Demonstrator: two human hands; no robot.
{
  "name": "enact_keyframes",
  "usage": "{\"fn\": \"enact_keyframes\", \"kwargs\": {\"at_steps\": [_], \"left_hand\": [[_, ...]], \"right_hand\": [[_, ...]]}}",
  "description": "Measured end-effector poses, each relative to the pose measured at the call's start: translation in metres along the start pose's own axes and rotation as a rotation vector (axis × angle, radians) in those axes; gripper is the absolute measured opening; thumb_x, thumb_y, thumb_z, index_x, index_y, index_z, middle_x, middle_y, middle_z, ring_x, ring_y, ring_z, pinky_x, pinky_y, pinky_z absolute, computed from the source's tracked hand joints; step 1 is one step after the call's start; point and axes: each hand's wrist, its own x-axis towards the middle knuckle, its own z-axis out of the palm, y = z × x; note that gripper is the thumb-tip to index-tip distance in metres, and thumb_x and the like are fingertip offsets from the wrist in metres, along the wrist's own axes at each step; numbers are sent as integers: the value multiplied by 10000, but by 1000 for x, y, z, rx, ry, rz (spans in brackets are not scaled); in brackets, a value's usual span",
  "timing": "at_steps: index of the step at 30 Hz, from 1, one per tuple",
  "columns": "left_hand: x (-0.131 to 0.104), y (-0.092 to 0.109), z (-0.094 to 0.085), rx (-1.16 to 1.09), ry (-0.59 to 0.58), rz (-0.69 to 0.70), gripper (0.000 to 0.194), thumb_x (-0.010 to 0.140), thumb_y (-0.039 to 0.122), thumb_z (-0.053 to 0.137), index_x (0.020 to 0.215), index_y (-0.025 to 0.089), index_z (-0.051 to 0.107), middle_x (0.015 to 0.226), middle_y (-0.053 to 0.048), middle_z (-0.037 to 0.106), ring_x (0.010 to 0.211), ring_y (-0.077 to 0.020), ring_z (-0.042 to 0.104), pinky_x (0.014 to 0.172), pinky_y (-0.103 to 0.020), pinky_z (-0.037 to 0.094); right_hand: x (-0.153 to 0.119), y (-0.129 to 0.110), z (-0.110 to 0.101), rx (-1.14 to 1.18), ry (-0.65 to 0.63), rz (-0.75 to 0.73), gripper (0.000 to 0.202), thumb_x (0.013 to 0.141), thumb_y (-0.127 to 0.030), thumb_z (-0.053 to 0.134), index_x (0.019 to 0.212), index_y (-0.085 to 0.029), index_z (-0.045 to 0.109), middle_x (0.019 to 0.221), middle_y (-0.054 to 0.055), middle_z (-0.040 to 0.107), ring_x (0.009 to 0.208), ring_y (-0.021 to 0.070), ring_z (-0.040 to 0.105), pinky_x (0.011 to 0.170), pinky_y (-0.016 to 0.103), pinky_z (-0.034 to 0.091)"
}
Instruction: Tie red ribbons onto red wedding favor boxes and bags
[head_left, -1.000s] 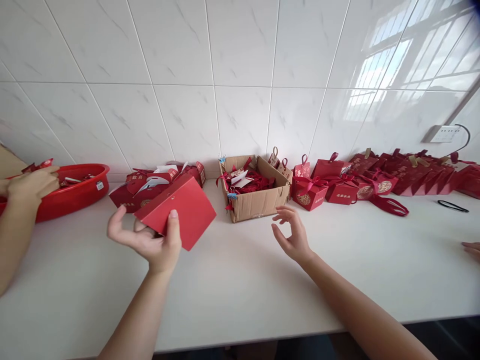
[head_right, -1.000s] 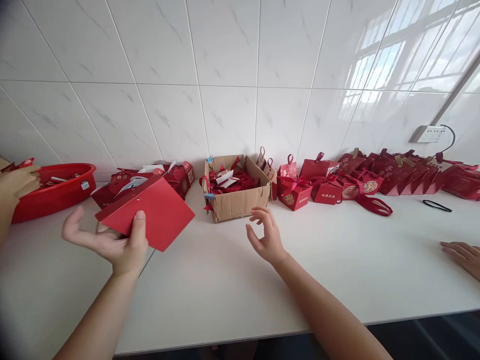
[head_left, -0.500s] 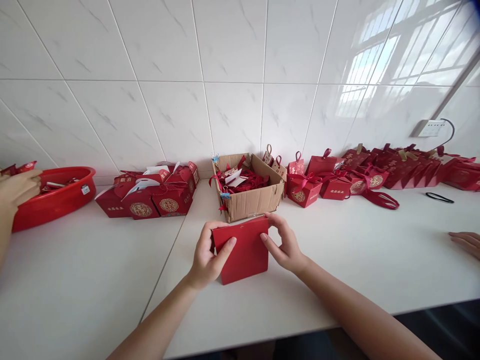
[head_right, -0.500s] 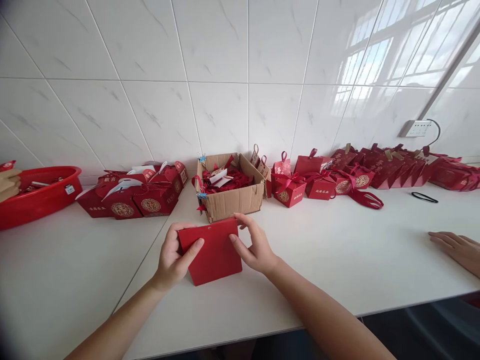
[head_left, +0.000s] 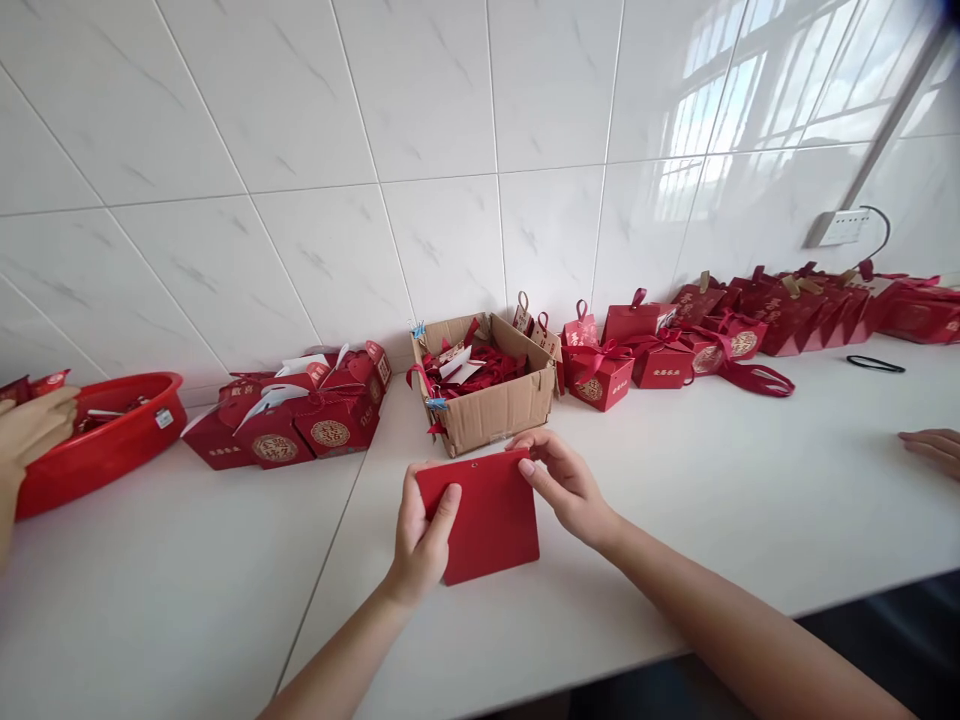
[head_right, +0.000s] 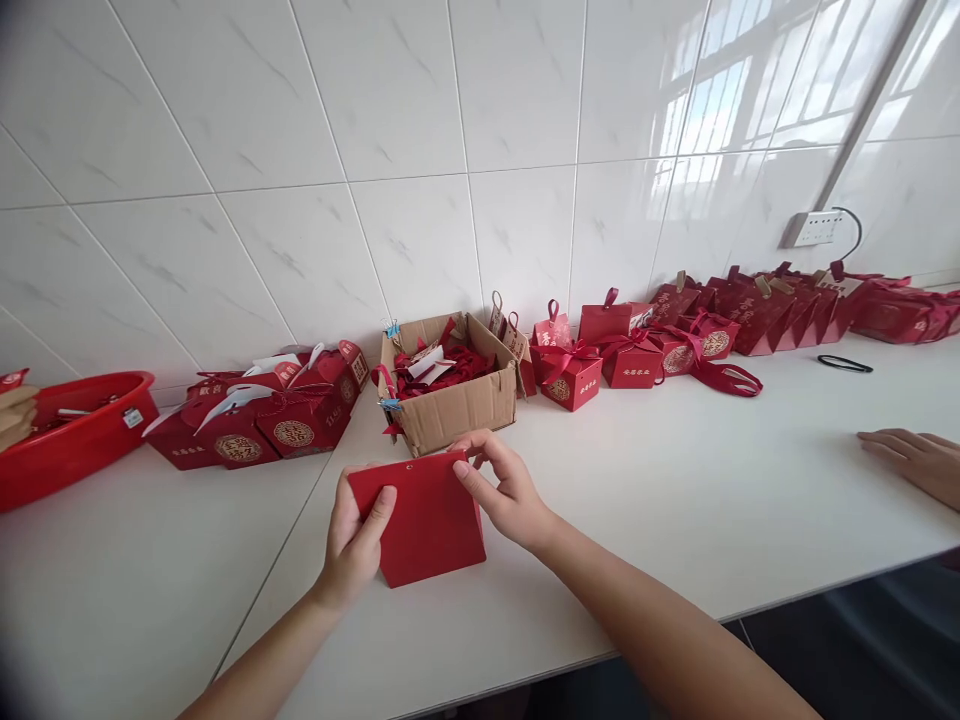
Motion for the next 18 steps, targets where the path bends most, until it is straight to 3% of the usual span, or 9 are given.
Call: {"fn": "enact_keyframes", "kwargs": {"at_steps": [4,8,13,18], "left_hand": [[1,1,0,0,17,-17,304,847,452,606,966,210,467,900,-37,643,778,-182,653,608,-263,531],[0,3,3,-46,-5,-54,311,837,445,624,955,214,452,893,-27,641,781,-184,655,610,-261,533],[-2,-1,11,-64,-33,-25,271,859,428,595,899,224,421,951,-32,634,795,-184,651,598,-262,534],[0,-9,21,82,-42,52,253,897,448,523,936,227,408,946,-48,615,790,-185,643,596,-270,534]], "right_hand": [[0,-3,-1,-7,-30,54,173,932,-373,511,884,-219,573,882,33,579,832,159,533,775,309,443],[1,-4,1,43,21,70,203,895,-389,566,810,-205,553,815,17,563,781,149,527,729,291,452],[-2,-5,11,111,43,114,202,864,-402,600,823,-209,560,790,8,606,709,136,571,639,266,497],[-1,-3,10,253,97,188,300,760,-393,718,1000,-236,629,1017,49,701,891,200,667,717,325,574]]}}
